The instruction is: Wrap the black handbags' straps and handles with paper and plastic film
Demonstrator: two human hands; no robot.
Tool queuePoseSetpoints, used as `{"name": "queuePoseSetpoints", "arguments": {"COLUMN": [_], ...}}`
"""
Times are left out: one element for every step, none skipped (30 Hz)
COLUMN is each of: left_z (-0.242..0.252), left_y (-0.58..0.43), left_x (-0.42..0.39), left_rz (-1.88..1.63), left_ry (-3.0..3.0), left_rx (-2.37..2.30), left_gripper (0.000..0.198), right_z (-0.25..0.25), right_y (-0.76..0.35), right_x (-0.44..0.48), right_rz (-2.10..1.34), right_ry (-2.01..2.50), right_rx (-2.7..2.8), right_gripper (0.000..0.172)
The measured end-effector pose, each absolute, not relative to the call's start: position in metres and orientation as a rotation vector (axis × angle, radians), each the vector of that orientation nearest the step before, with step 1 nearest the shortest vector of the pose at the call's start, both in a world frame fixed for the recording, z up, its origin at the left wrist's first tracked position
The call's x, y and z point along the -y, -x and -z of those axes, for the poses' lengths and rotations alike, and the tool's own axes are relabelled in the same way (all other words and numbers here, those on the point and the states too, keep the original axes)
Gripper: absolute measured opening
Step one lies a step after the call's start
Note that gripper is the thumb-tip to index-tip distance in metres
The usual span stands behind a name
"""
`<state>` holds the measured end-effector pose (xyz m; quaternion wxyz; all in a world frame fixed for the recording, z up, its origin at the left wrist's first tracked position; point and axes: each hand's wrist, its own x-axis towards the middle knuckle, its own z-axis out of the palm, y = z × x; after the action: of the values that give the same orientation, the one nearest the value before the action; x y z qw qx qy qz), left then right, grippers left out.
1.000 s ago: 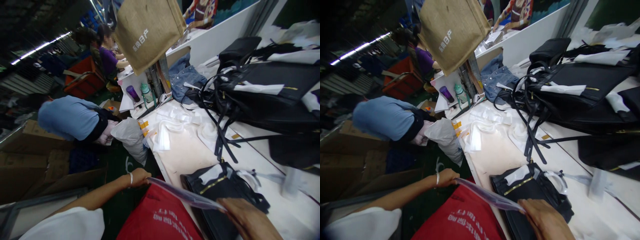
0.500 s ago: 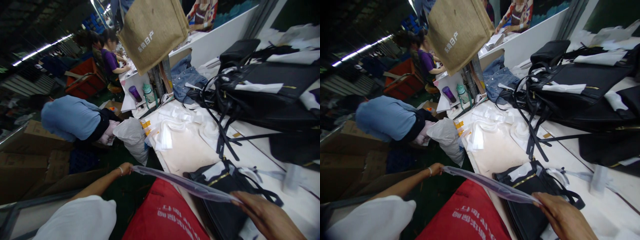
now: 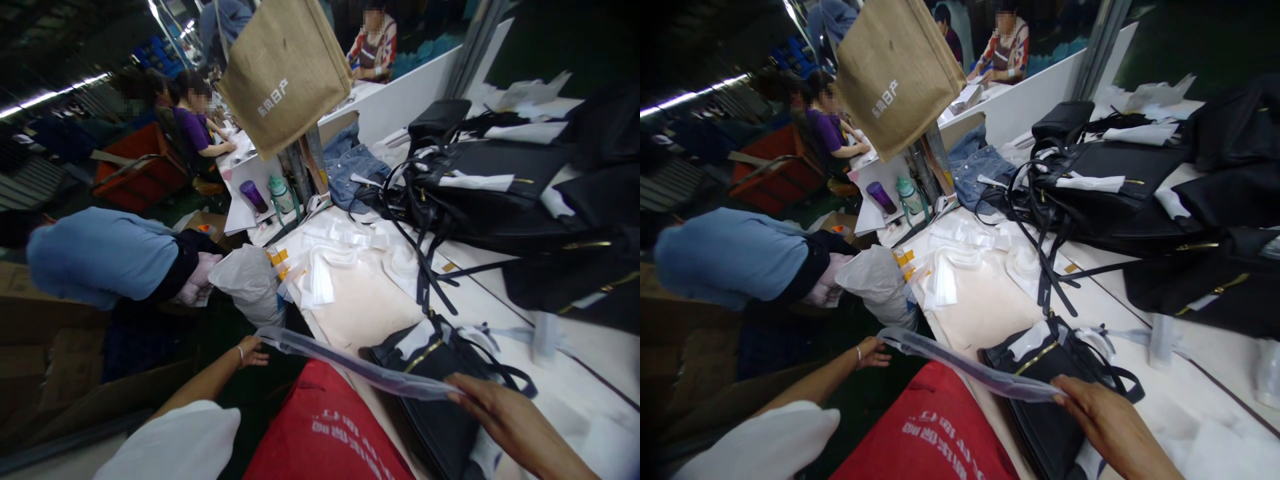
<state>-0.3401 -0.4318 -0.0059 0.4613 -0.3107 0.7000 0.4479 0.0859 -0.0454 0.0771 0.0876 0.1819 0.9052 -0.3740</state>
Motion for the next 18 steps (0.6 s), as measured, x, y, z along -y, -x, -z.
{"name": "queuePoseSetpoints", "arguments": {"left_z": [0.016, 0.026, 0.035, 0.043, 0.051, 0.058, 0.065, 0.072, 0.078, 0.084, 0.089, 0.094, 0.098, 0.102, 0.105, 0.107, 0.109, 0.109], "left_y": [0.339, 0.338, 0.336, 0.334, 0.330, 0.326, 0.321, 0.316, 0.310, 0.304, 0.298, 0.292, 0.288, 0.284, 0.281, 0.279, 0.279, 0.279], "left_x": [0.426, 0.419, 0.412, 0.406, 0.399, 0.393, 0.388, 0.384, 0.380, 0.376, 0.373, 0.369, 0.366, 0.362, 0.358, 0.355, 0.352, 0.349], "left_rz": [-1.117, -1.136, -1.162, -1.193, -1.216, -1.227, -1.224, -1.211, -1.188, -1.163, -1.141, -1.130, -1.135, -1.157, -1.192, -1.236, -1.284, -1.330], "left_ry": [0.779, 0.792, 0.804, 0.818, 0.834, 0.855, 0.882, 0.913, 0.948, 0.984, 1.015, 1.040, 1.058, 1.070, 1.078, 1.086, 1.094, 1.105], "left_rx": [-1.704, -1.679, -1.646, -1.604, -1.564, -1.529, -1.500, -1.478, -1.459, -1.442, -1.423, -1.401, -1.377, -1.353, -1.332, -1.315, -1.302, -1.293], "left_gripper": [0.036, 0.033, 0.029, 0.027, 0.026, 0.026, 0.027, 0.029, 0.030, 0.031, 0.031, 0.031, 0.030, 0.029, 0.028, 0.027, 0.026, 0.025], "right_z": [-0.079, -0.080, -0.082, -0.084, -0.085, -0.086, -0.087, -0.087, -0.087, -0.086, -0.086, -0.085, -0.084, -0.084, -0.083, -0.084, -0.084, -0.085], "right_y": [-0.085, -0.085, -0.084, -0.084, -0.084, -0.084, -0.084, -0.084, -0.085, -0.086, -0.086, -0.087, -0.088, -0.089, -0.089, -0.089, -0.088, -0.087], "right_x": [0.046, 0.047, 0.048, 0.048, 0.049, 0.050, 0.050, 0.050, 0.051, 0.051, 0.052, 0.052, 0.053, 0.054, 0.055, 0.056, 0.057, 0.058], "right_rz": [1.134, 1.150, 1.160, 1.164, 1.162, 1.157, 1.151, 1.145, 1.139, 1.134, 1.128, 1.125, 1.123, 1.123, 1.127, 1.134, 1.145, 1.156], "right_ry": [-0.560, -0.578, -0.599, -0.623, -0.646, -0.666, -0.681, -0.691, -0.704, -0.720, -0.740, -0.762, -0.781, -0.798, -0.807, -0.811, -0.811, -0.809], "right_rx": [-2.676, -2.663, -2.654, -2.649, -2.643, -2.634, -2.619, -2.597, -2.572, -2.549, -2.528, -2.511, -2.501, -2.496, -2.489, -2.478, -2.463, -2.444], "right_gripper": [0.029, 0.030, 0.031, 0.032, 0.032, 0.033, 0.033, 0.033, 0.032, 0.032, 0.032, 0.032, 0.032, 0.033, 0.034, 0.034, 0.034, 0.033]}}
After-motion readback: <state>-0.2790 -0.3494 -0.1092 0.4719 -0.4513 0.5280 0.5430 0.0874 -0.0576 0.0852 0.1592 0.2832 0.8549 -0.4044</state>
